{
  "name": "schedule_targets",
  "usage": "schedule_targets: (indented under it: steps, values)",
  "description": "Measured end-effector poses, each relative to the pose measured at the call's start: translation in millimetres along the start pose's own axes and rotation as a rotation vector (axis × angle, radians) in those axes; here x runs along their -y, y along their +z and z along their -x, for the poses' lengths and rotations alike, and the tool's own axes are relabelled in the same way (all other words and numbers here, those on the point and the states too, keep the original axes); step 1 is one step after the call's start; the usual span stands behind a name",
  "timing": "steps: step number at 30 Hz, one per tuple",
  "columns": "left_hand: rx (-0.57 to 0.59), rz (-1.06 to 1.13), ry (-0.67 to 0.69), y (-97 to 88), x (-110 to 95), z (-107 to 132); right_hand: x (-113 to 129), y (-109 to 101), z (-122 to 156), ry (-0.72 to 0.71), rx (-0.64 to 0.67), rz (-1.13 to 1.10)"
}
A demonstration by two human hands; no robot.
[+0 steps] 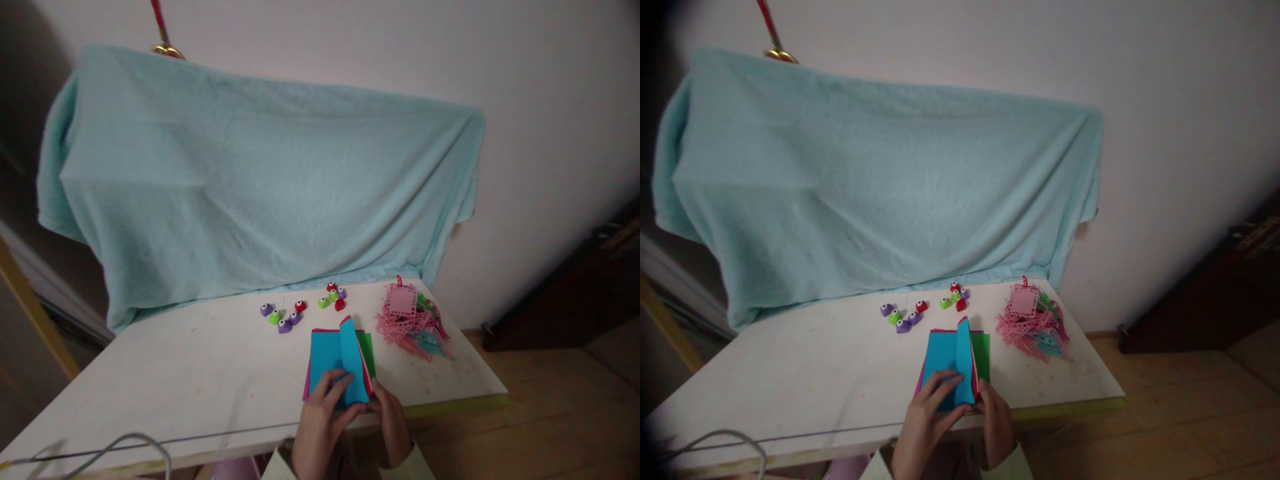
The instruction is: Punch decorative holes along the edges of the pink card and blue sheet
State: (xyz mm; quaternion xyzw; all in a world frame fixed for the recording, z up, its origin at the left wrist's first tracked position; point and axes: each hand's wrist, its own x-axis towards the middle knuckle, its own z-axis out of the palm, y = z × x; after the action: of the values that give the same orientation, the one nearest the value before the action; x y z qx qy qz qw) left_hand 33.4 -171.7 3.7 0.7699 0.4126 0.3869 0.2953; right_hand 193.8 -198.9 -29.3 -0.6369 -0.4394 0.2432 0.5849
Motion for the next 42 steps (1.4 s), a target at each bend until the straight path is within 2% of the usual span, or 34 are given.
schedule_targets:
  steps: [5, 9, 16, 23, 27, 30, 36, 38, 42]
  values:
    - [0.052, 0.068, -0.005, -2.0, -4.7, 1.0, 15.8, 2.2, 2.0, 0.150, 0.171, -0.090]
    - [0.003, 0.100, -0.032, 0.9, -4.7, 1.1, 28.4, 5.2, -1.0, 0.213, 0.258, -0.116]
    - [-0.117, 0.320, -0.255, 7.3, 2.6, 0.6, 28.6, 5.5, -0.2, 0.195, 0.280, -0.121]
    - [-0.100, 0.420, -0.232, 5.5, 0.3, -6.0, 34.9, 5.8, -0.3, 0.223, 0.247, -0.075]
    - [-0.123, 0.366, -0.246, 4.3, -6.8, -7.4, 39.8, 5.6, -0.2, 0.182, 0.244, -0.049]
    - [-0.153, 0.339, -0.313, -0.3, -7.3, -3.3, 41.8, 5.8, 0.6, 0.158, 0.241, -0.024]
    - [-0.175, 0.337, -0.525, -15.3, 10.6, 8.1, 49.8, -0.1, -6.7, 0.119, 0.220, 0.068]
    - [-0.176, 0.361, -0.571, -15.9, 17.6, 8.5, 56.7, -6.7, -14.0, 0.059, 0.201, 0.196]
    - [-0.094, 0.402, -0.600, -14.4, 22.7, 4.8, 76.4, -23.9, -32.7, -0.180, 0.135, 0.597]
